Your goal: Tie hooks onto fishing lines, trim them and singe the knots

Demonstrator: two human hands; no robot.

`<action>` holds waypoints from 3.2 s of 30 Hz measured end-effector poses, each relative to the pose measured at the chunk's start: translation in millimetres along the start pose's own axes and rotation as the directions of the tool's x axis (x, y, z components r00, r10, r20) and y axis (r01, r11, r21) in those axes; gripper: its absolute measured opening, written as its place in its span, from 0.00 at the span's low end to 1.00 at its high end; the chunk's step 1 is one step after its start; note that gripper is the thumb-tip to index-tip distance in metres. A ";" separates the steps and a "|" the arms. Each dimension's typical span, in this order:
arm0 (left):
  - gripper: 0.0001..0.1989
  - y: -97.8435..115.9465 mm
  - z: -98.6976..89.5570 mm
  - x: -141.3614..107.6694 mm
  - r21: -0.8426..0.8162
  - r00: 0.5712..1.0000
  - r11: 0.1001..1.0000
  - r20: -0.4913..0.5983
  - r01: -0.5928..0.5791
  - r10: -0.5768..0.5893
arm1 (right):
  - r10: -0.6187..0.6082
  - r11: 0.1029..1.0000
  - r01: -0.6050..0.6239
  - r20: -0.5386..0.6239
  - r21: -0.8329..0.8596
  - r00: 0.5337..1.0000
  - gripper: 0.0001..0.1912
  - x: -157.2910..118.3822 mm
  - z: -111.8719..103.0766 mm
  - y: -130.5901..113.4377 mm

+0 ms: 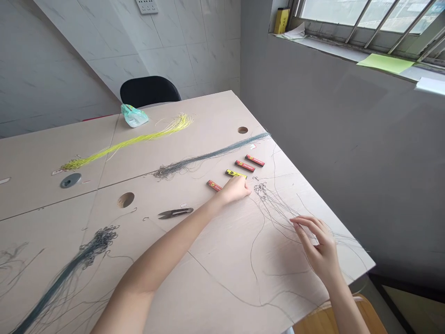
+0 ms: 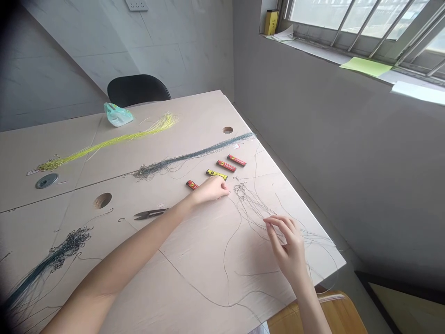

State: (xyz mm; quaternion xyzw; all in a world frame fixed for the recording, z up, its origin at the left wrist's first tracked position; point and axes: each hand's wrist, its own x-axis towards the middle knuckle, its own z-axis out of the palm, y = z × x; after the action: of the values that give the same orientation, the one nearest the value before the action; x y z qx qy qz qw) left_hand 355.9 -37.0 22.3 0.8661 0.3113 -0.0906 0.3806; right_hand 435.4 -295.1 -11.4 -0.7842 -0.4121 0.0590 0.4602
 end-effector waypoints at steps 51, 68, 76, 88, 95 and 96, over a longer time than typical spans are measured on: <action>0.01 21.8 -27.7 -177.7 -0.043 0.789 0.912 -0.520 -0.408 0.329 | -0.091 0.893 0.039 0.096 0.448 0.991 0.05 33.2 18.0 -126.3; 0.04 18.3 -36.7 -232.5 -0.399 0.818 0.795 -0.540 -0.456 0.198 | 0.005 0.640 -0.313 0.403 0.702 0.915 0.11 25.9 14.6 -187.0; 0.06 12.9 -41.3 -237.0 -0.543 0.883 0.741 -0.446 -0.396 0.145 | 0.003 0.586 -0.440 0.541 0.680 0.841 0.12 29.7 19.6 -193.6; 0.03 11.0 -39.3 -242.6 -0.355 0.766 0.808 -0.619 -0.470 0.174 | -0.582 0.772 0.565 -0.032 0.291 0.812 0.14 21.1 17.2 -188.3; 0.03 11.7 -34.4 -240.0 -0.191 0.686 0.832 -0.674 -0.521 0.275 | -0.618 0.765 0.612 -0.042 0.201 0.785 0.15 25.0 18.2 -182.3; 0.03 11.5 -33.4 -238.9 -0.169 0.682 0.838 -0.674 -0.519 0.286 | -0.619 0.765 0.614 -0.039 0.195 0.784 0.15 25.4 18.6 -181.2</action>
State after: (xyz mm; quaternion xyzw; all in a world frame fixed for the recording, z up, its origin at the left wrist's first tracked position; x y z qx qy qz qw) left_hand 171.6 -131.4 146.5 0.8118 0.2280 0.3447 0.4126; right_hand 336.0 -221.8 124.9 -0.5549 -0.6450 -0.0438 0.5235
